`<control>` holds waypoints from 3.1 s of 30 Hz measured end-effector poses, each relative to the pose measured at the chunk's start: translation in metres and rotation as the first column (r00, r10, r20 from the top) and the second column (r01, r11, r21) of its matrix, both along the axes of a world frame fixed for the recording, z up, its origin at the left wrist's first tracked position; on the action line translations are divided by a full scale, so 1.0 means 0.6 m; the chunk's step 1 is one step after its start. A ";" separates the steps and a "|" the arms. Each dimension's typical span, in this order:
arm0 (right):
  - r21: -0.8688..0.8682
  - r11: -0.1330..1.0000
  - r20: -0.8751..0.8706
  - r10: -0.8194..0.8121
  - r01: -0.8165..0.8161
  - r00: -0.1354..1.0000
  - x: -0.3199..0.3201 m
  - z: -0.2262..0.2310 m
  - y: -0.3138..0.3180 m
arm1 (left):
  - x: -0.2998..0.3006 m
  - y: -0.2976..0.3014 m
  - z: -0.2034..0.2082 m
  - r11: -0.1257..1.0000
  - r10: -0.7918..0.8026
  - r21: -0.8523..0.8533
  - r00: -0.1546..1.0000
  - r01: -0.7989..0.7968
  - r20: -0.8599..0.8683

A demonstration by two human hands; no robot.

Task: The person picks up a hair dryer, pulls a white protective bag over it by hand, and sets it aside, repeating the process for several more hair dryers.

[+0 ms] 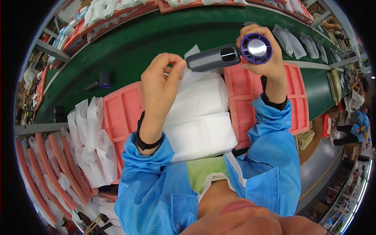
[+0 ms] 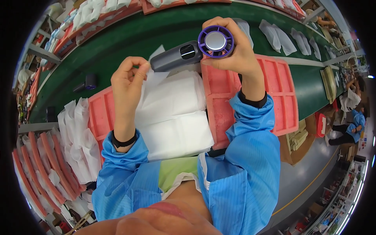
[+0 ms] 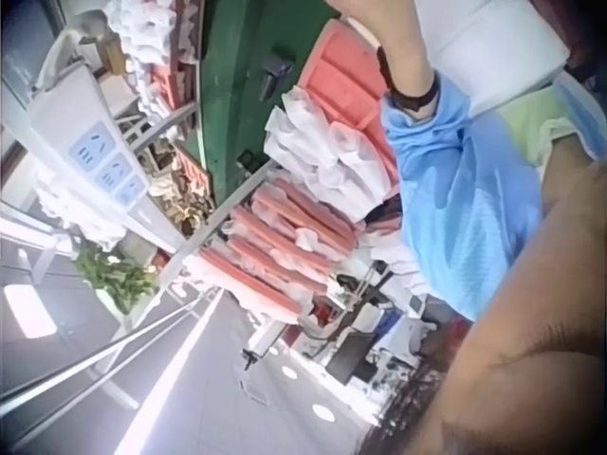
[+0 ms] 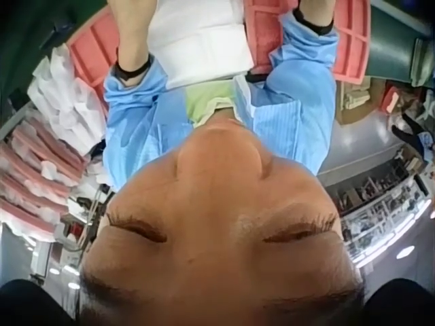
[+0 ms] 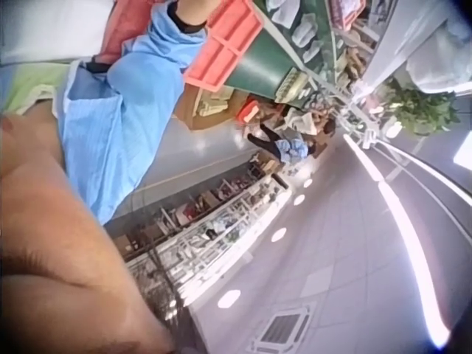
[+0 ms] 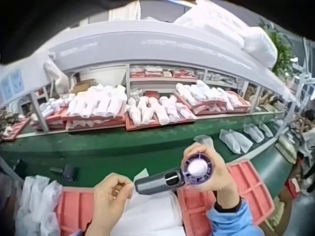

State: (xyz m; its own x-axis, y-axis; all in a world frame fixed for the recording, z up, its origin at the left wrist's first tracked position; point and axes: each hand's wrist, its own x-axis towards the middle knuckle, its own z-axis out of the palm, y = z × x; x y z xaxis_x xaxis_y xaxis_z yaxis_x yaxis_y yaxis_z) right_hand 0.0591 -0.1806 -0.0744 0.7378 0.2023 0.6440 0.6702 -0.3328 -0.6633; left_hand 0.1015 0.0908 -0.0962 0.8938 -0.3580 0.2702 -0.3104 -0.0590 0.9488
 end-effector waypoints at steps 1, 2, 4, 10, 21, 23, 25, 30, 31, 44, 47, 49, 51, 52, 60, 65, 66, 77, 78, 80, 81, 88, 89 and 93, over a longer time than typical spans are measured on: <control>0.041 0.999 -0.005 -0.005 0.005 1.000 0.005 -0.006 0.007 | 0.001 0.000 0.000 0.997 0.042 -0.057 0.999 -0.044 -0.023; 0.041 0.999 -0.004 -0.003 0.003 1.000 0.009 -0.009 0.018 | 0.001 0.000 -0.002 0.997 0.044 -0.057 0.999 -0.046 -0.022; -0.075 0.996 0.041 -0.039 0.042 0.998 0.013 -0.014 0.045 | 0.005 -0.004 -0.014 0.977 0.004 -0.213 0.999 0.006 0.048; -0.223 0.960 0.182 -0.127 0.167 0.975 0.018 -0.028 0.089 | 0.018 -0.005 -0.017 0.851 -0.216 -0.524 0.940 0.047 -0.266; -0.246 0.904 0.307 -0.270 0.350 0.913 -0.004 -0.015 0.114 | 0.026 0.001 -0.014 1.000 0.007 0.006 0.991 -0.006 -0.135; -0.226 0.926 0.286 -0.234 0.303 0.929 -0.006 -0.026 0.131 | 0.015 -0.007 -0.014 0.991 -0.005 -0.132 0.992 -0.012 -0.129; -0.190 0.958 0.239 -0.169 0.217 0.956 -0.005 -0.037 0.149 | -0.001 -0.015 -0.009 0.916 -0.040 -0.402 0.992 -0.009 -0.115; -0.253 0.926 0.183 -0.240 0.281 0.953 -0.007 -0.037 0.158 | -0.019 -0.012 -0.005 0.931 -0.042 -0.359 0.996 0.066 0.074; -0.261 0.924 0.171 -0.240 0.279 0.956 -0.005 -0.043 0.158 | -0.026 -0.017 -0.007 0.956 0.009 -0.291 0.993 0.026 0.119; -0.034 0.927 -0.005 -0.375 0.375 0.927 -0.013 -0.041 0.147 | -0.041 -0.051 0.004 0.992 0.100 0.010 0.841 -0.125 0.532; 0.054 0.981 -0.096 -0.182 0.188 0.979 -0.027 -0.024 0.152 | -0.005 -0.036 -0.006 0.994 0.112 -0.048 0.834 -0.102 0.541; 0.157 0.986 -0.197 0.086 -0.055 0.977 -0.033 -0.013 0.151 | 0.016 -0.009 -0.016 0.987 0.088 -0.159 0.853 -0.006 0.514; 0.066 0.997 -0.173 0.047 -0.036 0.984 -0.023 -0.020 0.150 | 0.017 -0.001 -0.006 0.962 -0.059 -0.210 0.887 0.173 0.458; -0.023 1.000 -0.148 0.009 -0.013 0.989 -0.017 -0.026 0.150 | 0.014 0.003 0.001 0.901 -0.214 -0.269 0.889 0.340 0.405; -0.228 0.901 -0.066 -0.393 0.369 0.917 -0.010 -0.059 0.138 | -0.016 -0.020 0.002 0.914 0.155 -0.406 0.935 -0.014 0.318; -0.322 0.839 0.004 -0.461 0.438 0.887 -0.022 -0.053 0.166 | -0.019 -0.016 0.001 0.969 0.218 -0.234 0.715 -0.078 0.664; -0.326 0.848 -0.003 -0.443 0.418 0.897 -0.026 -0.049 0.168 | -0.019 -0.014 0.002 0.967 0.233 -0.233 0.716 -0.100 0.658; -0.131 0.946 -0.591 -0.316 0.297 0.742 0.064 -0.051 0.042 | 0.037 0.005 -0.041 0.973 0.231 -0.070 0.895 -0.221 0.382; -0.189 0.894 -0.477 -0.444 0.405 0.758 0.117 -0.083 -0.005 | 0.015 -0.005 -0.042 0.987 0.101 0.090 0.955 -0.131 0.279; -0.489 0.565 -0.142 -0.803 0.665 0.579 0.200 -0.160 -0.167 | -0.006 -0.048 -0.062 0.934 -0.193 0.348 0.936 0.083 0.295; -0.658 0.421 -0.067 -0.858 0.625 0.509 0.212 -0.204 -0.251 | -0.015 -0.068 -0.071 0.898 -0.286 0.412 0.915 0.152 0.285; -0.862 0.185 0.218 -0.706 0.473 0.674 0.236 -0.154 0.010 | -0.036 -0.071 -0.149 0.624 -0.399 0.771 0.900 0.128 0.174; -0.769 0.416 0.195 -0.571 0.486 0.798 0.245 -0.151 0.042 | -0.035 -0.079 -0.145 0.620 -0.417 0.772 0.893 0.143 0.168; -0.265 0.945 -0.849 -0.134 -0.193 0.510 0.262 -0.093 0.300 | -0.023 -0.077 -0.187 0.736 -0.373 0.640 0.921 0.221 0.112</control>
